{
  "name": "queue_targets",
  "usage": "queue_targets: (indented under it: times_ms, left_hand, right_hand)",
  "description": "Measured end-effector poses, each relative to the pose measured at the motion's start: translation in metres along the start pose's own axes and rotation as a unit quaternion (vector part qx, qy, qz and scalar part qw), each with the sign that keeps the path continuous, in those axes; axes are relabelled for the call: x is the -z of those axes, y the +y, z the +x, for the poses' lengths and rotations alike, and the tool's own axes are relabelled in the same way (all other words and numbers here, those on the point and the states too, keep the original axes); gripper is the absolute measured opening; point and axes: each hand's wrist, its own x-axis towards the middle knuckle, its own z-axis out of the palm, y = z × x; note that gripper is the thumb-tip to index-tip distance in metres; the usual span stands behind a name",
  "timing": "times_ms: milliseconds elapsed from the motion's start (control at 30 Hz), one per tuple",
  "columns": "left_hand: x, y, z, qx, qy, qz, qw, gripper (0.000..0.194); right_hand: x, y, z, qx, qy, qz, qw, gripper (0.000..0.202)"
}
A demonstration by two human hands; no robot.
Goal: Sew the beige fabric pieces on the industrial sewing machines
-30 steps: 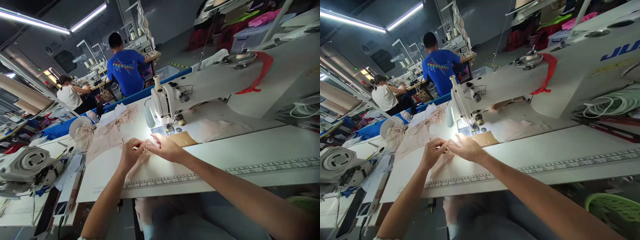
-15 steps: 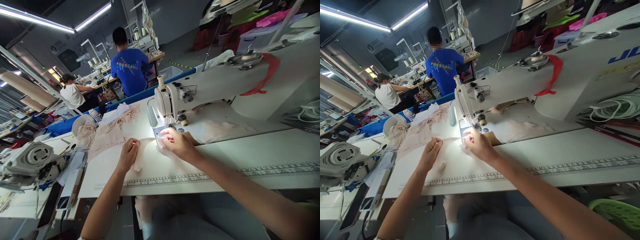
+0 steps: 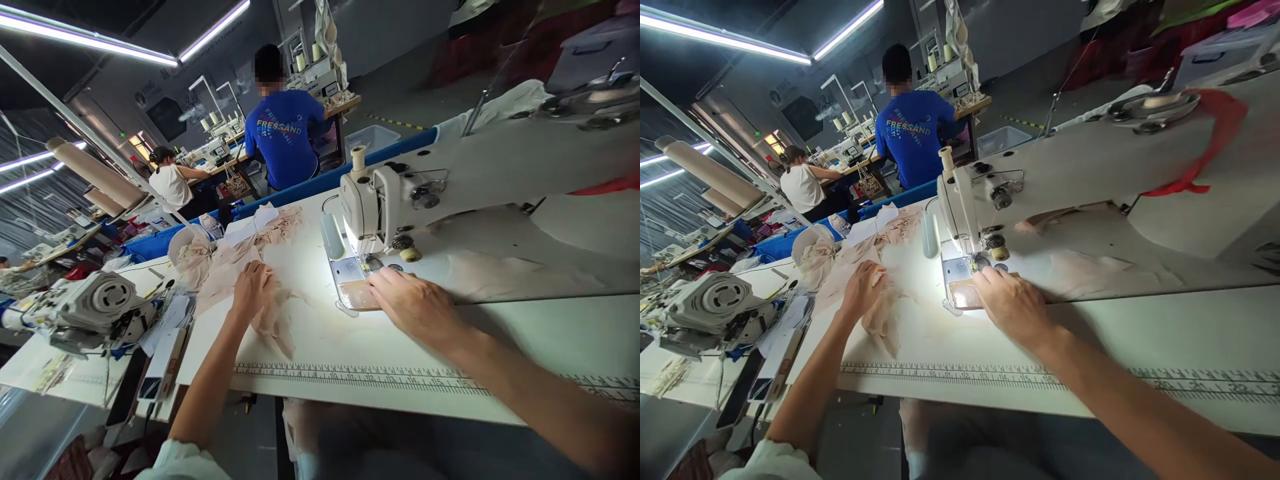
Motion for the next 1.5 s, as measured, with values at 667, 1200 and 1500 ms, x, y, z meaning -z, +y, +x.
queue_targets:
  times_ms: [667, 1200, 1500]
  left_hand:
    - [0.057, 0.021, -0.022, 0.028, 0.003, -0.251, 0.968, 0.016]
    - [0.007, 0.068, 0.02, 0.016, -0.083, -0.236, 0.968, 0.015]
    - [-0.025, 0.138, 0.038, -0.002, -0.197, -0.372, 0.907, 0.013]
  right_hand:
    - [0.013, 0.012, -0.009, 0.021, -0.04, 0.038, 0.998, 0.02]
    - [0.024, -0.003, -0.013, 0.086, -0.069, -0.018, 0.994, 0.014]
    - [0.025, -0.002, -0.014, 0.083, -0.042, -0.005, 0.996, 0.02]
